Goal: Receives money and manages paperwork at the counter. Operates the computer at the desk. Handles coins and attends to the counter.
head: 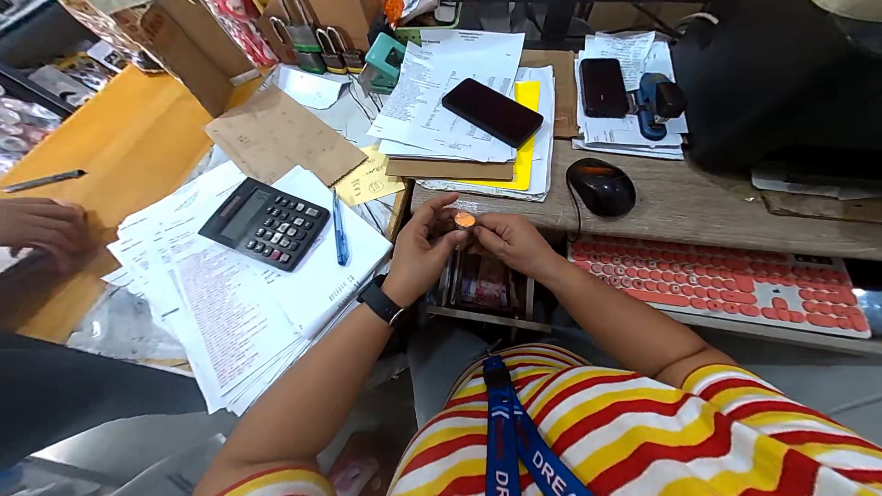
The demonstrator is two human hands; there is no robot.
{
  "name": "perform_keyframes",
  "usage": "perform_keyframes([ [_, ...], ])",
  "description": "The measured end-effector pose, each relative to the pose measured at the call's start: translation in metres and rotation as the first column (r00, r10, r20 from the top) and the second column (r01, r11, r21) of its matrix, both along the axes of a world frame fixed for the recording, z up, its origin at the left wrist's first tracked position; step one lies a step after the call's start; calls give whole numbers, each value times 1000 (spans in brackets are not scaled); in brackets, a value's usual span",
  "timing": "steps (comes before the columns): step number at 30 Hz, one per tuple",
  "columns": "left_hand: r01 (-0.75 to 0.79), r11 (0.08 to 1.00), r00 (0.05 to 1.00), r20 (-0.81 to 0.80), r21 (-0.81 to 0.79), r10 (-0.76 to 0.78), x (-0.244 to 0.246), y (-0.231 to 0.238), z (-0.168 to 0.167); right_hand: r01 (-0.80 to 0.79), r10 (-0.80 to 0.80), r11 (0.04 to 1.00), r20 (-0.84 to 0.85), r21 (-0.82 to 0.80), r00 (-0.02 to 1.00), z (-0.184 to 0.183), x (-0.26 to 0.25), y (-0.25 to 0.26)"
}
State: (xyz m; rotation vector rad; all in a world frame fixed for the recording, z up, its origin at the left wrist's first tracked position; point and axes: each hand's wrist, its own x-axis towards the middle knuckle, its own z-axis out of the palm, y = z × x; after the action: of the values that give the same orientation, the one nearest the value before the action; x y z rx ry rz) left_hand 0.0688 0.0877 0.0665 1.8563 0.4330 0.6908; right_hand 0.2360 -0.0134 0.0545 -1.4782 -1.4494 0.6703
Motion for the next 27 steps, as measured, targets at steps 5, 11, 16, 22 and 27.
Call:
perform_keyframes([
  [5, -51, 990, 999, 5, -130, 52, 4, -6, -2, 111, -121, 991, 164, 70, 979, 4, 1, 7],
  [11, -128, 839, 989, -8, -528, 145, 12, -13, 6, 106, -127, 991, 311, 84, 942, 23, -5, 20],
  [16, -154, 872, 982, 26, -464, 187, 8, -4, 15, 48, -60, 998, 295, 50, 954, 37, -1, 35],
  [22, -195, 914, 965, 99, -356, 245, 5, 2, 16, 37, -55, 997, 335, 60, 941, 48, -8, 49],
  [27, -166, 798, 954, 111, -579, 278, 4, 7, 18, 28, 12, 996, 411, -90, 912, 65, -10, 60],
])
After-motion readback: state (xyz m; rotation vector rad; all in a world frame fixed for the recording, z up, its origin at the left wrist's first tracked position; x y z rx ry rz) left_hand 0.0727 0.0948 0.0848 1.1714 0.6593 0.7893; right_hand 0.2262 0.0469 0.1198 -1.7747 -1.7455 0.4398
